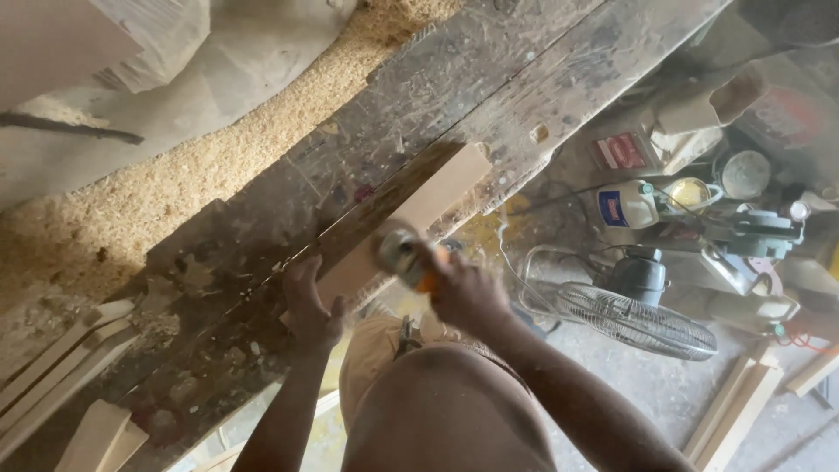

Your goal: Sanding the surfaces of wooden planks using an electric angle grinder in a workshop.

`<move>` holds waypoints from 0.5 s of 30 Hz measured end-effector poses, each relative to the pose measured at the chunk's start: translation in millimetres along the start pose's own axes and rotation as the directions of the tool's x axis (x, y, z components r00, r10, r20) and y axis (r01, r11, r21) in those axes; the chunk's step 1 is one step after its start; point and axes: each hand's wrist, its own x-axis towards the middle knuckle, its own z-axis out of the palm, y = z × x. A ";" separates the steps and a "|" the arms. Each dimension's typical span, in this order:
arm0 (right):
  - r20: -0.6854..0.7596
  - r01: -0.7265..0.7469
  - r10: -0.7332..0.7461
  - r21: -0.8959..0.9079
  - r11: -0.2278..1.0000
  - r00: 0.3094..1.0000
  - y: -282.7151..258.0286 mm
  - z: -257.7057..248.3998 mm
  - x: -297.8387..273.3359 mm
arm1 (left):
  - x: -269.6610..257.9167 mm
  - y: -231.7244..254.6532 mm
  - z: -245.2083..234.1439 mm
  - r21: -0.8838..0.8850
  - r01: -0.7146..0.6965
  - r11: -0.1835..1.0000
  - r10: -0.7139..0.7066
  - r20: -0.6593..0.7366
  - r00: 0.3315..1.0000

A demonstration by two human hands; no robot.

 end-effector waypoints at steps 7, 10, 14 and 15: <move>-0.106 -0.318 0.319 0.032 0.948 0.942 91.0 -74.6 32.4 | -6.0 -3.2 2.4 0.059 0.006 0.998 -0.012 0.107 0.994; -0.021 -0.479 0.488 0.161 0.863 0.873 89.4 -130.2 33.5 | -7.8 -10.7 14.0 0.121 -0.072 0.990 0.061 0.092 0.994; 0.074 -0.571 0.568 0.175 0.802 0.820 111.7 -91.6 15.3 | 15.6 55.2 15.0 -0.117 0.111 0.987 -0.112 -0.002 0.994; -0.192 -0.234 0.287 0.255 0.938 0.939 113.2 -85.0 -0.4 | 8.0 52.6 35.7 -0.088 0.152 0.984 -0.145 0.083 0.986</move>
